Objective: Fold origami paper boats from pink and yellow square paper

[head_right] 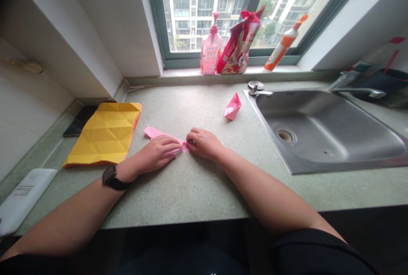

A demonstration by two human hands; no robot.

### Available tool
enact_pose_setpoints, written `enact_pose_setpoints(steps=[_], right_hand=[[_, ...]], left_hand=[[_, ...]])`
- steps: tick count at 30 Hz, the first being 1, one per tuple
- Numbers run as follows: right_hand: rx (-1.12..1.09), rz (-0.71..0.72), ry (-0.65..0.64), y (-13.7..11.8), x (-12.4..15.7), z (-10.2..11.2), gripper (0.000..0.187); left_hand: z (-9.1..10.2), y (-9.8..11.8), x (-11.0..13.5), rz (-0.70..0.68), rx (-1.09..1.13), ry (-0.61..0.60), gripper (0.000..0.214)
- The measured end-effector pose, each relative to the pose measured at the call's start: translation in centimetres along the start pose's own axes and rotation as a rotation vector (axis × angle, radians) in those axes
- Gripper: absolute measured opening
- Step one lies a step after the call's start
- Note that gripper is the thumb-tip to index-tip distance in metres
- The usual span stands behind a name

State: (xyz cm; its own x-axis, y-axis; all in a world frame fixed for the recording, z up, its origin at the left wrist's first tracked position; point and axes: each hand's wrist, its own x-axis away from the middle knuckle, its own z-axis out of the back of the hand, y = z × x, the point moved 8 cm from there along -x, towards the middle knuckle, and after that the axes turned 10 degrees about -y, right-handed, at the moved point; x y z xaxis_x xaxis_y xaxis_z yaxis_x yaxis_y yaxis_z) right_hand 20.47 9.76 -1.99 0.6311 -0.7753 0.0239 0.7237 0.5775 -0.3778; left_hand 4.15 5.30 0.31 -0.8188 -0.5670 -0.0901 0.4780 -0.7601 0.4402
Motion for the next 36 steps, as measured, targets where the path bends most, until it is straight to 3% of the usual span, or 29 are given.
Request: enact_pose_setpoints(steps=[6,29,33,36], right_hand=[[-0.027,-0.014,-0.007,0.0,-0.1,0.1,0.003],[-0.020,-0.092,-0.018,1.2,0.0,0.2,0.005],[-0.060,-0.054,0.009,1.7,0.0,0.6,0.014],[-0.109,0.010,-0.024,1.7,0.2,0.8,0.009]], left_hand=[[-0.3,-0.3,0.0,0.020,-0.037,-0.016,0.029],[-1.0,0.0,-0.3,0.079,-0.121,-0.075,0.035],[-1.1,0.1,-0.4,0.077,-0.136,-0.079,0.035],[-1.0,0.1,-0.4,0.076,-0.139,-0.077,0.035]])
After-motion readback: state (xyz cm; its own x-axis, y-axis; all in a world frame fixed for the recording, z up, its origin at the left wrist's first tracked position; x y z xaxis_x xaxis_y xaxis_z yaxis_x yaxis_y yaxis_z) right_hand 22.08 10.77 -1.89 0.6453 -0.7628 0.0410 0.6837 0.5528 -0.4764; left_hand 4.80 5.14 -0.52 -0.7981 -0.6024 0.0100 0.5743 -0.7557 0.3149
